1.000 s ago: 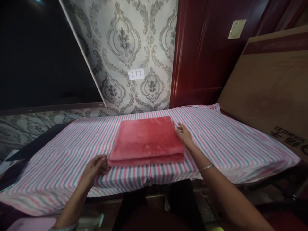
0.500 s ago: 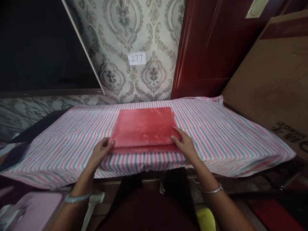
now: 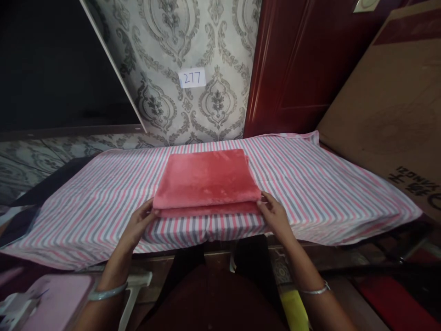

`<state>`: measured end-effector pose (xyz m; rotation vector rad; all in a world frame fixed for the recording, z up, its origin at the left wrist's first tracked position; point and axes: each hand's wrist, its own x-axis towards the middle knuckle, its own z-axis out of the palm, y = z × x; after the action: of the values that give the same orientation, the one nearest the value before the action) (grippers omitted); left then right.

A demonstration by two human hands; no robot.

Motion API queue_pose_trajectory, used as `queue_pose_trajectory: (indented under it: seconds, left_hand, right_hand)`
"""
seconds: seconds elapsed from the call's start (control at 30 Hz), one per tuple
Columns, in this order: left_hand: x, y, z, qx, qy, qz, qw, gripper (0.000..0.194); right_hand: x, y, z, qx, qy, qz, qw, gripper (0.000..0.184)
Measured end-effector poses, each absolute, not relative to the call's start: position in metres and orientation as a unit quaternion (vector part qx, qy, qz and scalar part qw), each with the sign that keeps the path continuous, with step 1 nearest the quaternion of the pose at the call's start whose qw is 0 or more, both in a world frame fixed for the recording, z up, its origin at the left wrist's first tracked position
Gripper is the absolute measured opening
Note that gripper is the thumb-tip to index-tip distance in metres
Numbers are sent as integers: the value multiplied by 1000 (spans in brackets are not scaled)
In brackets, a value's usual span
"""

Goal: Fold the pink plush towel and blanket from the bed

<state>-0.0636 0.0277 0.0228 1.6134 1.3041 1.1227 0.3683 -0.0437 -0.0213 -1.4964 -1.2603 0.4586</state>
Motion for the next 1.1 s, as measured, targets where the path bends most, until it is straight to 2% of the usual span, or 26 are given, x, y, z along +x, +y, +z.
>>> queue_pose_trajectory:
  seconds: [0.2, 0.3, 0.43, 0.57, 0.8, 1.1]
  left_hand:
    - [-61, 39, 20, 650, 550, 420, 315, 53]
    - [-60, 42, 17, 640, 551, 437, 309, 48]
    - [-60, 42, 15, 628, 553, 469, 282, 44]
    - [-62, 44, 16, 626, 548, 489, 263, 45]
    - [-66, 42, 8, 623, 574, 473, 241, 43]
    - [-72, 45, 4, 601, 612, 473, 200, 46]
  right_hand:
    - [357, -44, -19, -631, -562, 184, 502, 45]
    - [352, -40, -19, -627, -550, 180, 521, 46]
    - [348, -32, -24, -596, -544, 176, 564, 30]
    - [348, -26, -29, -580, -533, 149, 597, 25]
    - [349, -28, -26, -571, -564, 132, 582, 26]
    - [341, -22, -28, -533, -567, 161, 607, 27]
